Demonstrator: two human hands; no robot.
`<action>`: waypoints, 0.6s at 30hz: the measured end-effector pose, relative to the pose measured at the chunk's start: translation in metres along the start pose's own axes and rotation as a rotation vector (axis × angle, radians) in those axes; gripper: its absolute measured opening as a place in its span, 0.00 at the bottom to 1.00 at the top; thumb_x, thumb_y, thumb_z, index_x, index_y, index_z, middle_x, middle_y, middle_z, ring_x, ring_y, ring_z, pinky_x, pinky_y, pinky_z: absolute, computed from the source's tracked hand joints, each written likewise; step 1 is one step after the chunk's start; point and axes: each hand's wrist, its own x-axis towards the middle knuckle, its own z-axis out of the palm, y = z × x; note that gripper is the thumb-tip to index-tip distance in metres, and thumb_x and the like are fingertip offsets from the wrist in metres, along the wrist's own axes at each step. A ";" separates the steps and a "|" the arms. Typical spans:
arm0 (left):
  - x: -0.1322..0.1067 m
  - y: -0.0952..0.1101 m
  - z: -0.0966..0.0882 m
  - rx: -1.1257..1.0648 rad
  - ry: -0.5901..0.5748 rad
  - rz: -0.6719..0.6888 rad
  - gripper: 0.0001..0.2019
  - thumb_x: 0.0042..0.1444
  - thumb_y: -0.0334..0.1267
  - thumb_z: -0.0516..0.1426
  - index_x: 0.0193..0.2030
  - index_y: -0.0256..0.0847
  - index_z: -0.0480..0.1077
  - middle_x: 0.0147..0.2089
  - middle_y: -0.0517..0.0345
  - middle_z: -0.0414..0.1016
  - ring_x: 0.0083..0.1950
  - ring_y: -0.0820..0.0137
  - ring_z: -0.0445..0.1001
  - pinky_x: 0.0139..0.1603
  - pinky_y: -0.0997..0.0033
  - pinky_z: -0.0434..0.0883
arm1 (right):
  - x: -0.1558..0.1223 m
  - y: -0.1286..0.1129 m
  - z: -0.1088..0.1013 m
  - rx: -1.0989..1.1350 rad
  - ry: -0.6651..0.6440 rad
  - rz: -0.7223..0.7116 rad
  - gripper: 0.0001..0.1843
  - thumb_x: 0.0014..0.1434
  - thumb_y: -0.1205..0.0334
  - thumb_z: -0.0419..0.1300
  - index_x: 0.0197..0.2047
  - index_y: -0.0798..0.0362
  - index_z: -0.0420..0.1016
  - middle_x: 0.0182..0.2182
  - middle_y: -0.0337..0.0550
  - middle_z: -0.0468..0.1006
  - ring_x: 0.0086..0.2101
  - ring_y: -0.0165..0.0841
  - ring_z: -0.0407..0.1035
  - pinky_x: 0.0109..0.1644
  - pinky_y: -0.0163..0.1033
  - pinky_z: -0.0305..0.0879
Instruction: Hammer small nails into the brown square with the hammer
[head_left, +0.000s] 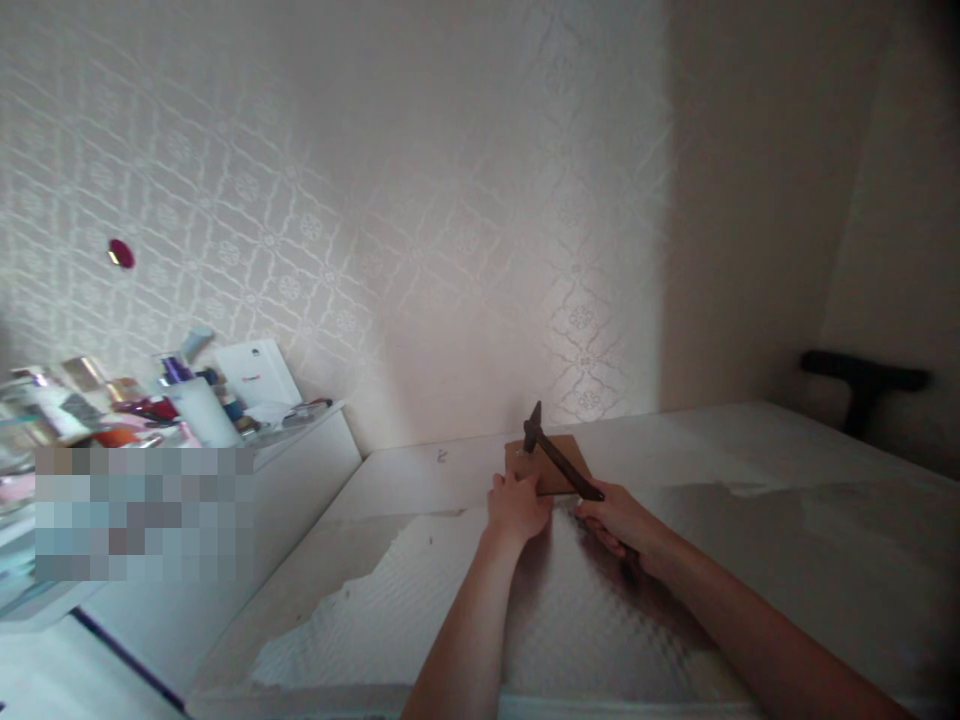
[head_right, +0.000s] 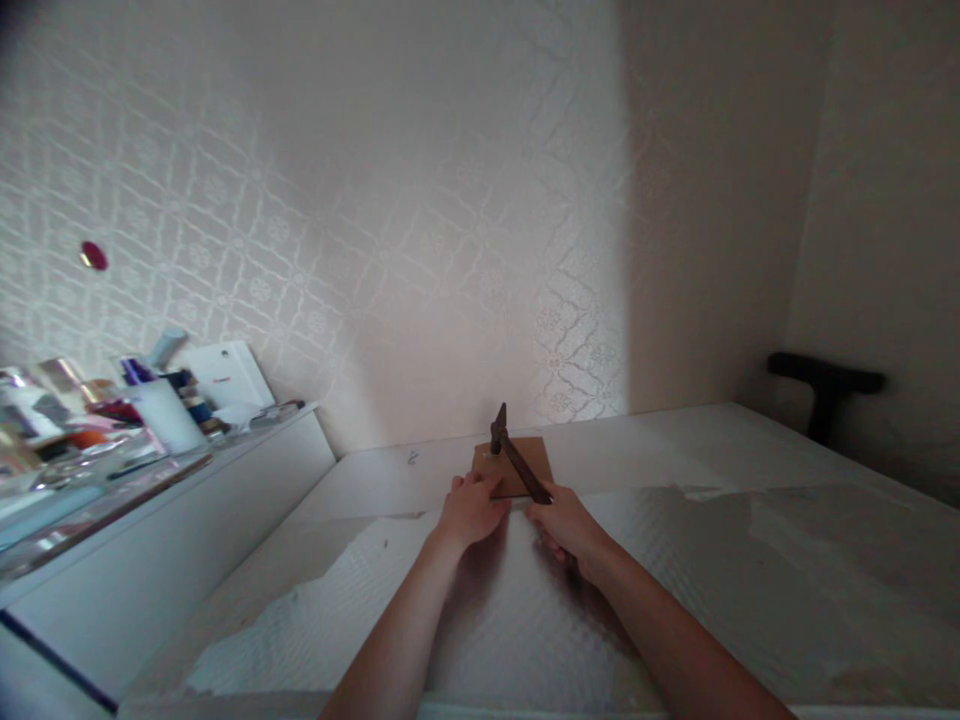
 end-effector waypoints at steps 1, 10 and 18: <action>0.000 0.000 0.000 0.001 0.000 -0.001 0.25 0.55 0.50 0.48 0.59 0.47 0.62 0.55 0.48 0.64 0.57 0.53 0.60 0.51 0.57 0.64 | -0.001 -0.001 0.000 -0.007 -0.001 0.009 0.15 0.46 0.67 0.53 0.40 0.55 0.66 0.10 0.24 0.54 0.09 0.21 0.46 0.10 0.27 0.39; -0.002 0.001 -0.003 0.024 -0.015 -0.007 0.24 0.56 0.51 0.47 0.58 0.48 0.62 0.56 0.49 0.65 0.57 0.54 0.60 0.51 0.59 0.64 | 0.000 0.001 0.000 0.007 -0.007 0.004 0.11 0.46 0.67 0.53 0.36 0.55 0.66 0.11 0.25 0.55 0.09 0.21 0.47 0.10 0.27 0.39; -0.002 0.002 -0.003 0.031 -0.019 -0.006 0.24 0.56 0.51 0.46 0.59 0.48 0.61 0.56 0.49 0.64 0.58 0.54 0.59 0.51 0.59 0.63 | -0.001 -0.001 0.000 0.015 -0.003 0.001 0.10 0.44 0.66 0.53 0.34 0.54 0.65 0.11 0.24 0.54 0.09 0.21 0.46 0.10 0.27 0.38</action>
